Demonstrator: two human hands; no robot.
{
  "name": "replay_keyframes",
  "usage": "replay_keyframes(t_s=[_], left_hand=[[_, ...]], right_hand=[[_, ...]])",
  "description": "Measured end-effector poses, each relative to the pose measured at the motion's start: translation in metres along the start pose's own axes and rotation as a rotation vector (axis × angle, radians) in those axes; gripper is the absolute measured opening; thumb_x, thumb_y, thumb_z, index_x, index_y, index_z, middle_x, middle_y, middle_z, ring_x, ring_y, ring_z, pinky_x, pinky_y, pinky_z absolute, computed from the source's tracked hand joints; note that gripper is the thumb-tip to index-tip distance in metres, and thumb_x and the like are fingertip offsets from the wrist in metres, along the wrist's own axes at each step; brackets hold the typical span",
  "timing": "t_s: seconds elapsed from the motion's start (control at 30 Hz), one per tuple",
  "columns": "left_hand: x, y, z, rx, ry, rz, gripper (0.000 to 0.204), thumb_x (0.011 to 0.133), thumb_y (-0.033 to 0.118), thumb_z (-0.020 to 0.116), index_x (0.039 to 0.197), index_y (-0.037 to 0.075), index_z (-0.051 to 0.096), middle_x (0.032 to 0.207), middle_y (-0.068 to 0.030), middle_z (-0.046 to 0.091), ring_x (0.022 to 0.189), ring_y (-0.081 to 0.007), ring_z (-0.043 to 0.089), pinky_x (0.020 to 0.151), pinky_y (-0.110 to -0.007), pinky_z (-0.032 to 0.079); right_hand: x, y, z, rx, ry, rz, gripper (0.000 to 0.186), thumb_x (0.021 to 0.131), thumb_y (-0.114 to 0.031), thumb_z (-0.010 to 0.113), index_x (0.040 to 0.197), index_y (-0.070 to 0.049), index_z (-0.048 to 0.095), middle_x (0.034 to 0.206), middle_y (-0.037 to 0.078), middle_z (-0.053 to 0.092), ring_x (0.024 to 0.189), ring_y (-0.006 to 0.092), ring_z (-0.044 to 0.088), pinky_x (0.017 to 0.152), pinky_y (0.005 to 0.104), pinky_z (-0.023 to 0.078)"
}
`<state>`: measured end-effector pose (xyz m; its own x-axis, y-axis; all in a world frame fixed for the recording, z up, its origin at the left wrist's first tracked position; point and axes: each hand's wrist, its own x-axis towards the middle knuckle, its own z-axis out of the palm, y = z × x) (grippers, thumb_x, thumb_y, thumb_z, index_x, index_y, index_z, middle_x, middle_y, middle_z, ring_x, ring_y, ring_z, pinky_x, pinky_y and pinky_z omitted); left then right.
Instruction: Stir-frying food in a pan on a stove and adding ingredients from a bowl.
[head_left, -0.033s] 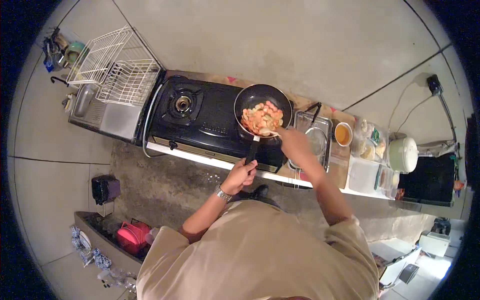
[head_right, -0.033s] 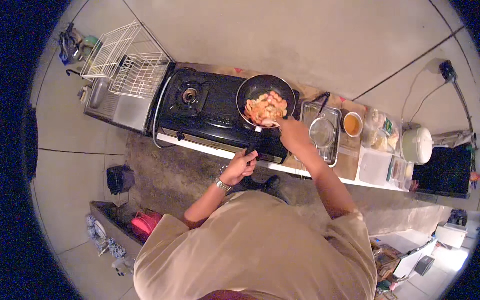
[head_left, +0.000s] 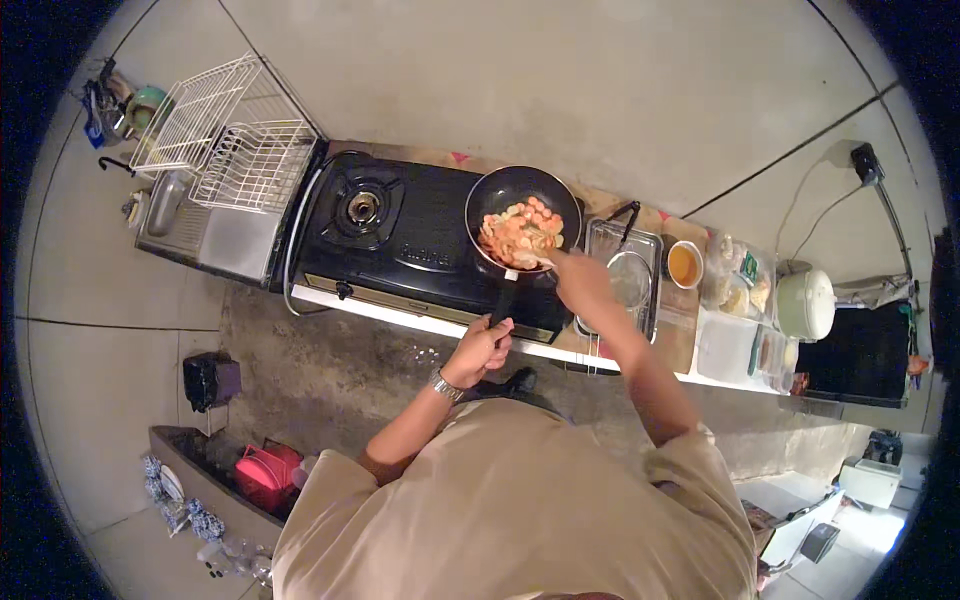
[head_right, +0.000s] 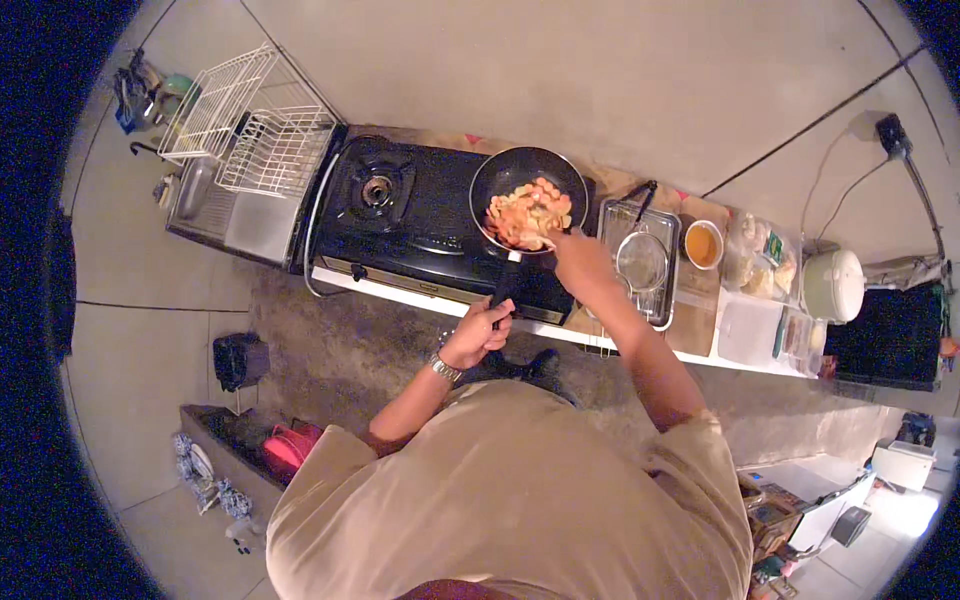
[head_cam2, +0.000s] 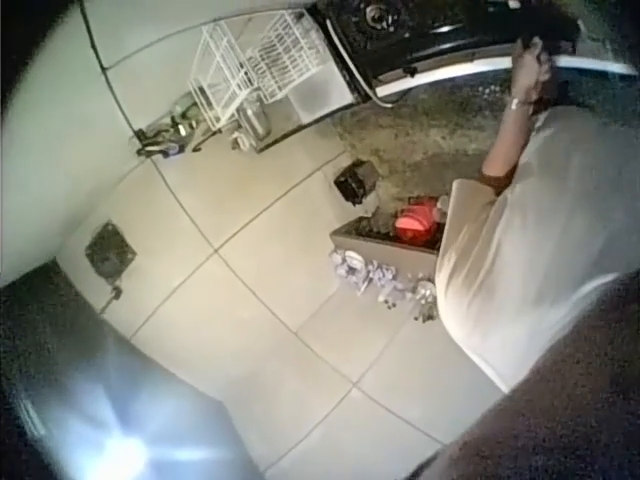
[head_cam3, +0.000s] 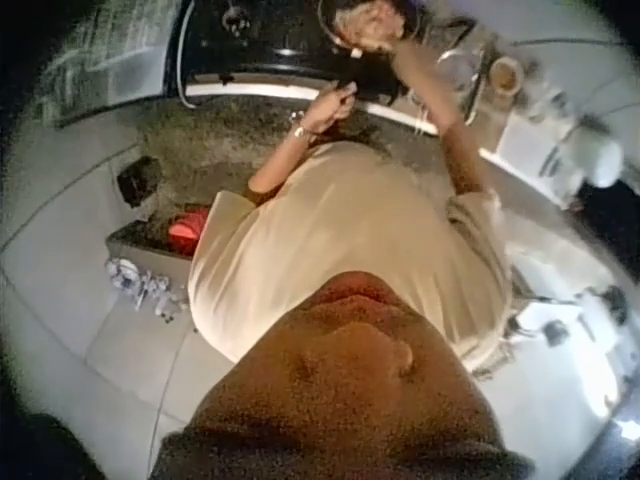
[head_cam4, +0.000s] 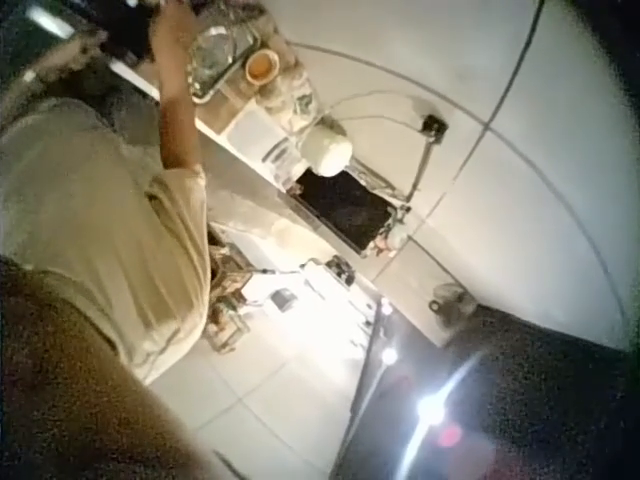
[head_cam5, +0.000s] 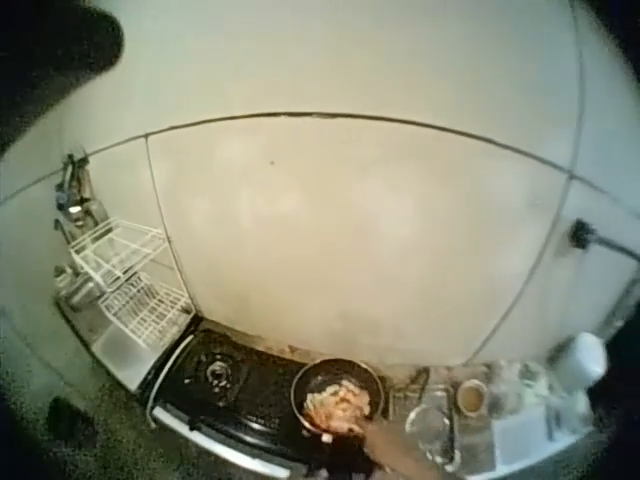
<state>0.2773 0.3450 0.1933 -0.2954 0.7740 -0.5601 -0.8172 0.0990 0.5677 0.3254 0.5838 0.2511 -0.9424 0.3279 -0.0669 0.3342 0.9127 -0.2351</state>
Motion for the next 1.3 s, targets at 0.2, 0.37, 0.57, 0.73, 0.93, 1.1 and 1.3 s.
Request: replay_keyframes(t_s=[0.2, 0.37, 0.57, 0.73, 0.93, 1.1, 1.3], left_hand=[[-0.009, -0.004, 0.003, 0.042, 0.119, -0.014, 0.016, 0.107, 0.025, 0.055, 0.102, 0.01, 0.053, 0.071, 0.0044, 0.047, 0.05, -0.0046, 0.036, 0.041, -0.022, 0.026], [0.0, -0.013, 0.0, 0.045, 0.027, -0.025, 0.017, 0.107, 0.027, 0.056, 0.102, 0.011, 0.053, 0.072, 0.0042, 0.047, 0.052, -0.0053, 0.038, 0.042, -0.023, 0.026], [-0.005, -0.01, 0.004, 0.195, 0.142, 0.014, 0.023, 0.108, 0.033, 0.053, 0.098, 0.012, 0.052, 0.068, 0.0044, 0.045, 0.049, -0.0061, 0.036, 0.041, -0.024, 0.026], [-0.001, -0.008, 0.014, 0.167, 0.152, -0.003, 0.034, 0.108, 0.037, 0.053, 0.086, 0.012, 0.046, 0.062, 0.0049, 0.043, 0.043, -0.0065, 0.034, 0.038, -0.025, 0.024], [-0.004, -0.011, 0.006, 0.178, 0.151, -0.003, 0.031, 0.107, 0.039, 0.055, 0.092, 0.013, 0.048, 0.059, 0.006, 0.039, 0.043, -0.0062, 0.034, 0.039, -0.025, 0.022], [-0.008, -0.005, 0.009, 0.213, 0.142, -0.023, 0.033, 0.108, 0.039, 0.054, 0.088, 0.013, 0.046, 0.061, 0.005, 0.041, 0.045, -0.0068, 0.034, 0.04, -0.025, 0.024], [-0.012, -0.011, 0.002, 0.164, 0.114, -0.044, 0.029, 0.106, 0.038, 0.056, 0.091, 0.015, 0.047, 0.064, 0.0062, 0.042, 0.046, -0.0058, 0.033, 0.04, -0.025, 0.024]], right_hand=[[-0.004, 0.004, -0.06, -0.068, -0.062, 0.045, 0.03, 0.084, -0.005, 0.061, 0.113, -0.009, 0.068, 0.097, 0.019, 0.071, 0.092, 0.0388, 0.071, 0.076, 0.053, 0.055], [0.026, -0.003, -0.021, 0.035, -0.028, 0.012, 0.025, 0.085, -0.007, 0.061, 0.108, -0.008, 0.07, 0.095, 0.021, 0.072, 0.094, 0.0391, 0.071, 0.079, 0.0523, 0.056], [0.032, 0.012, -0.026, -0.09, -0.104, 0.131, 0.03, 0.088, -0.008, 0.058, 0.117, -0.01, 0.068, 0.095, 0.02, 0.073, 0.091, 0.0398, 0.072, 0.077, 0.0513, 0.057], [0.04, -0.015, 0.01, 0.071, -0.024, 0.053, 0.027, 0.089, -0.01, 0.057, 0.112, -0.005, 0.069, 0.096, 0.024, 0.072, 0.089, 0.0416, 0.072, 0.08, 0.0532, 0.057], [0.047, -0.002, 0.006, 0.076, 0.01, 0.101, 0.026, 0.092, -0.013, 0.056, 0.116, -0.008, 0.067, 0.092, 0.025, 0.072, 0.09, 0.0431, 0.071, 0.074, 0.0531, 0.057], [0.044, -0.019, -0.001, 0.129, -0.025, -0.018, 0.022, 0.093, -0.013, 0.054, 0.108, -0.003, 0.067, 0.093, 0.027, 0.072, 0.091, 0.0425, 0.072, 0.077, 0.0544, 0.057], [0.045, 0.029, -0.046, -0.126, 0.045, 0.174, 0.019, 0.091, -0.012, 0.056, 0.097, -0.002, 0.071, 0.09, 0.024, 0.072, 0.089, 0.0411, 0.072, 0.078, 0.0539, 0.057]])
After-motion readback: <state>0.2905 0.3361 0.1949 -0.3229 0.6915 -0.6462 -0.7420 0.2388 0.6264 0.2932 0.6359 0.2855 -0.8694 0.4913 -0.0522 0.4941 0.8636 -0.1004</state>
